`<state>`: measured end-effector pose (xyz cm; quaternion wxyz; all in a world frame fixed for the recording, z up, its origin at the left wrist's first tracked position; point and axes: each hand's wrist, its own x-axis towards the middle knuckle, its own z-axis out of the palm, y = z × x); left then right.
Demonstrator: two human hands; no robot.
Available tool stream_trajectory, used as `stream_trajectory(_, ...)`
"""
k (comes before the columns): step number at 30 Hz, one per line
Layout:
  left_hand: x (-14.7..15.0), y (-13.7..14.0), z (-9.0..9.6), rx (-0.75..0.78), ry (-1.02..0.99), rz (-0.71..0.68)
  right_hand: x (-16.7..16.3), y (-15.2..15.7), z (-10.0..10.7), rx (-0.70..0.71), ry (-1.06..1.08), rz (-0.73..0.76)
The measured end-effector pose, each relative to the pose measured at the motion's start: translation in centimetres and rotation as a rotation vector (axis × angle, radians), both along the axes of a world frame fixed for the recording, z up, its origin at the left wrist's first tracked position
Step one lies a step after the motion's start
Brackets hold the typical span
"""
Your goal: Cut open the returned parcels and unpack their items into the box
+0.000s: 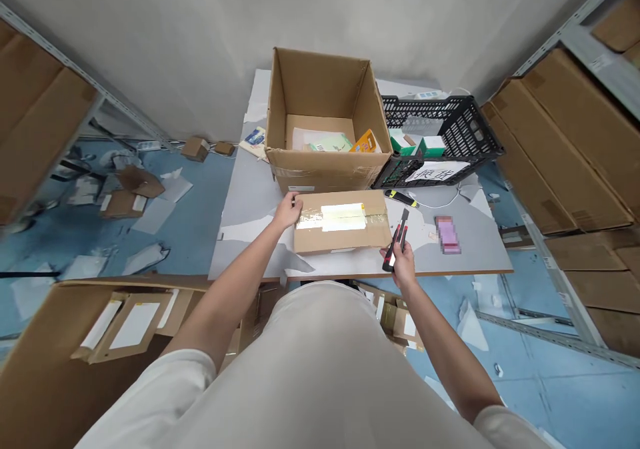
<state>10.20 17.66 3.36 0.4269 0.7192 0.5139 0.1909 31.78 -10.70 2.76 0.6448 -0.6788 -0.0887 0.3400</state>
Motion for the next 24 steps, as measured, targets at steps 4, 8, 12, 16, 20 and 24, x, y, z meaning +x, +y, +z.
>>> stream_trajectory(4, -4.4, -4.8, -0.8, -0.038, -0.057, 0.174, 2.2, 3.9, -0.4, 0.075, -0.11, 0.051)
stream_trajectory(8, -8.0, -11.4, -1.2, -0.126, -0.101, 0.246, 2.2, 6.5, -1.5, 0.106, -0.105, 0.096)
stream_trajectory(12, -7.7, -17.0, -0.9, -0.258, -0.156, 0.237, 1.1, 7.2, -2.5, 0.059, -0.144, 0.199)
stream_trajectory(16, -6.5, -19.6, -0.5, -0.37, -0.161, 0.213, 0.9, 8.2, -2.2, 0.07, -0.162, 0.268)
stream_trajectory(20, -6.2, -17.6, 0.1, -0.208, -0.001, 0.138, 1.4, 6.9, -1.1, 0.088, -0.068, 0.235)
stream_trajectory(24, -3.7, -10.3, 1.1, -0.016, 0.011, 0.04, 1.1, 1.2, -0.5, -0.014, 0.049, 0.198)
